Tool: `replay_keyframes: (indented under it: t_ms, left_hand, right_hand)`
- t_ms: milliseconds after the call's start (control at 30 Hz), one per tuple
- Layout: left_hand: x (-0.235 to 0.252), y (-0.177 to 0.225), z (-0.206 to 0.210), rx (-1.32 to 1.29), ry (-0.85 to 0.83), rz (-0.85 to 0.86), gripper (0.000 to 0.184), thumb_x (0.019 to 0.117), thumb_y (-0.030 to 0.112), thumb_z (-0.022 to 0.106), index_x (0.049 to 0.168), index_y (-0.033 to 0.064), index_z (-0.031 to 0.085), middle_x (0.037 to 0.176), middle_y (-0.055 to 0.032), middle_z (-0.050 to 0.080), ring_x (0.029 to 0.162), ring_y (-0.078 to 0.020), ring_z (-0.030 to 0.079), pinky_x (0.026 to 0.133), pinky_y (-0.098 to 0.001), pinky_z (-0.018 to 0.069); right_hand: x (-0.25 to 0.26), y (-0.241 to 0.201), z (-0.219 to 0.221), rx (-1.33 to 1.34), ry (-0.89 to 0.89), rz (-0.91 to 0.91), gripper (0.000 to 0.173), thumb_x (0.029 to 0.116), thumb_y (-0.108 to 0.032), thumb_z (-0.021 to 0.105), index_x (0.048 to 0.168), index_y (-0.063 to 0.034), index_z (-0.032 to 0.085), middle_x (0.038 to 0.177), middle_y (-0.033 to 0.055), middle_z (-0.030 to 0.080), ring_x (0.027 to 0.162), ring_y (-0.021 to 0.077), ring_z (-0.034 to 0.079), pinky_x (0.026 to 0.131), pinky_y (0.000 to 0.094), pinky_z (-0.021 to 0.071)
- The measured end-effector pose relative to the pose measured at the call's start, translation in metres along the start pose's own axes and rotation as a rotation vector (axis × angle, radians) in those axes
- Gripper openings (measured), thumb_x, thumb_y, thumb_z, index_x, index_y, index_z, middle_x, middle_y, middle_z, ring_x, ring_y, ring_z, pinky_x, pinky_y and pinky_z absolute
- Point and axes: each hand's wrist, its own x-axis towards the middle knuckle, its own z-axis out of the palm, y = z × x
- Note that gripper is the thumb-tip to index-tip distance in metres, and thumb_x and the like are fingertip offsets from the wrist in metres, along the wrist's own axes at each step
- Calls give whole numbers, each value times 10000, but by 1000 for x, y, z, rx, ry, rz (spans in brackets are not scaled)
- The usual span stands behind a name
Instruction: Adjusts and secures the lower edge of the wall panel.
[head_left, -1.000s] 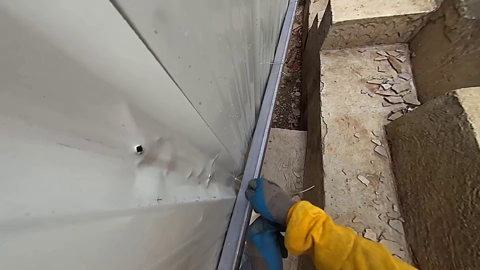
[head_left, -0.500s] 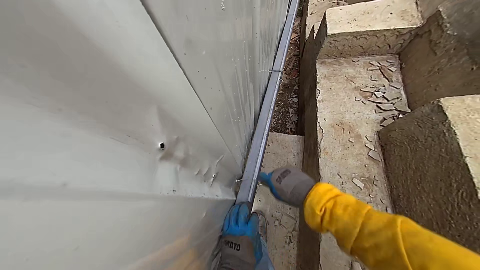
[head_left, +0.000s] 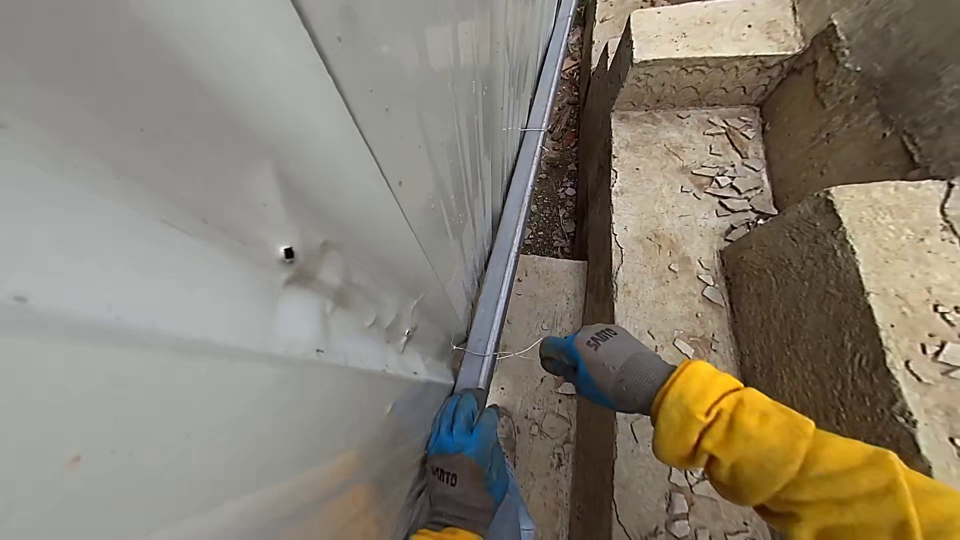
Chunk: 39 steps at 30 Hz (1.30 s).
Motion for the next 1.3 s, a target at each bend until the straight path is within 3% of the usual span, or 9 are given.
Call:
replay_keyframes:
  t_ms: [167,300,433,500,567,733,1033,1167,1300]
  left_hand:
    - [30,79,-12,-805,-63,-844,369,1066,160,461,1350,-38,587,1136,-146,727,923,-196,741,817,-375,634]
    - [74,75,12,-1267,111,-1263,362,1128,173,361,1255,-51,615,883,-143,741,704,-204,734,648,-349,624]
    - [62,64,28,-1176,62,-1223,316,1110,147,399,1190,-11,661,609,-50,527,444,-145,510,405,-302,475]
    - [57,61,35,-1044,31,-1203,302,1103,156,431,1167,20,693,604,-49,515,424,-142,473,374,-300,436]
    - [65,65,25,-906,-5,-1196,295,1093,119,438,1155,2,702,631,-52,536,444,-147,493,409,-314,464]
    - [61,57,19,-978,-9,-1181,336,1081,122,407,1113,-12,714,587,-37,514,412,-140,465,371,-308,437]
    - [74,49,-22,-1101,-81,-1122,359,1076,53,356,978,-53,685,486,19,443,352,-58,389,334,-217,361]
    - [87,75,-11,-558,-208,-1041,236,1041,63,504,1027,-40,716,883,-102,699,806,-135,647,797,-303,547]
    - [61,64,-11,-463,-199,-946,291,1034,62,499,1218,-85,669,952,-176,703,840,-207,670,825,-375,564]
  right_hand:
    - [-23,-12,40,453,-5,-31,318,1085,-357,436,1193,-130,630,932,118,662,883,295,666,808,528,529]
    - [-25,-18,78,902,42,-121,295,1052,-371,475,1114,-137,644,787,53,613,661,203,614,638,428,531]
    - [6,14,85,1125,351,-81,325,1051,-317,482,1143,-120,723,823,23,721,682,146,677,621,353,582]
    - [52,15,90,676,343,102,390,1040,-284,502,1409,-213,605,1270,3,694,1186,153,646,1021,422,527]
    - [97,-2,100,334,117,97,579,1023,-309,511,1578,-182,405,1580,102,463,1513,298,347,1225,580,243]
    - [127,-24,122,456,-134,77,389,1061,-304,479,1405,-133,538,1250,198,667,1214,383,631,1010,603,488]
    - [72,14,87,141,-226,-86,317,1012,-216,548,1315,-122,554,1102,215,676,1071,426,663,894,636,512]
    - [67,20,85,178,-148,-67,326,1008,-246,557,1311,-131,590,1110,215,685,1066,422,668,895,645,516]
    - [96,28,42,81,-77,-14,264,1021,-285,552,1226,-146,646,1079,168,699,1050,380,675,894,604,519]
